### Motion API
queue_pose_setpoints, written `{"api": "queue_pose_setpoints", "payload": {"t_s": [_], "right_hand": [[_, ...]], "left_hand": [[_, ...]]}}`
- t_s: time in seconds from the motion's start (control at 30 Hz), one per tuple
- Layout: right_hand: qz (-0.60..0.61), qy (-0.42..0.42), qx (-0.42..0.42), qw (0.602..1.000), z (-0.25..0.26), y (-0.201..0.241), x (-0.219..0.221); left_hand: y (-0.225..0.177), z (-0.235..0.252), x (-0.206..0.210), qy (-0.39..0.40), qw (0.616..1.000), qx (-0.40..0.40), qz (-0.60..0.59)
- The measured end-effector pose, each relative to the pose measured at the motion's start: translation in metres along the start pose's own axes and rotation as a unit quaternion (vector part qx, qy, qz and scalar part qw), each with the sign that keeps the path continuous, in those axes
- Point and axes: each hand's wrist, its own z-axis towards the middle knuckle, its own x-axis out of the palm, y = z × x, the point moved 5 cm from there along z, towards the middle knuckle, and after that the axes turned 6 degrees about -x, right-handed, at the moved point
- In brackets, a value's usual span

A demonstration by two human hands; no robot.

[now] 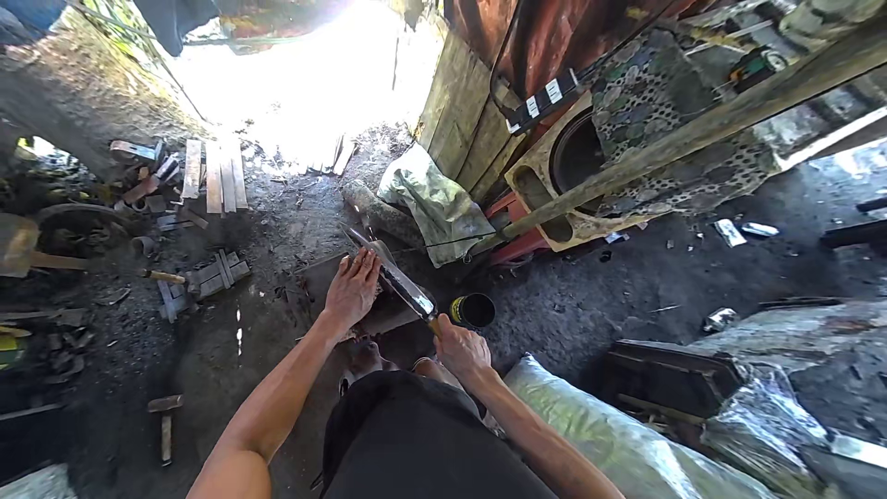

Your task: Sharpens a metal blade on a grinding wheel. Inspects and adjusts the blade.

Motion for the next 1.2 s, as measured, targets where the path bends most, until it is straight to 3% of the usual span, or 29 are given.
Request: {"api": "queue_pose_setpoints", "payload": {"t_s": [0.3,0.43,0.73,0.87,1.2], "right_hand": [[-0.028,-0.006,0.021,0.999,-0.072,-0.059,0.012],[-0.059,-0.033,0.016,0.998,-0.094,-0.072,0.007],[0.014,0.004,0.007,1.0,-0.016,-0.003,0.003],[0.004,-0.008,0.002,1.0,0.0,0.001,0.004],[-0.036,-0.02,0.034,0.999,-0.09,-0.065,0.015]], "left_hand": [[-0.076,-0.035,0.003,-0.001,0.997,0.043,-0.07],[-0.09,-0.041,-0.002,-0.016,0.994,0.07,-0.08],[-0.008,-0.012,-0.004,-0.014,0.999,0.023,-0.03],[0.004,-0.002,0.0,-0.026,0.999,0.023,-0.01],[-0.086,-0.039,-0.001,-0.005,0.994,0.076,-0.073]]}}
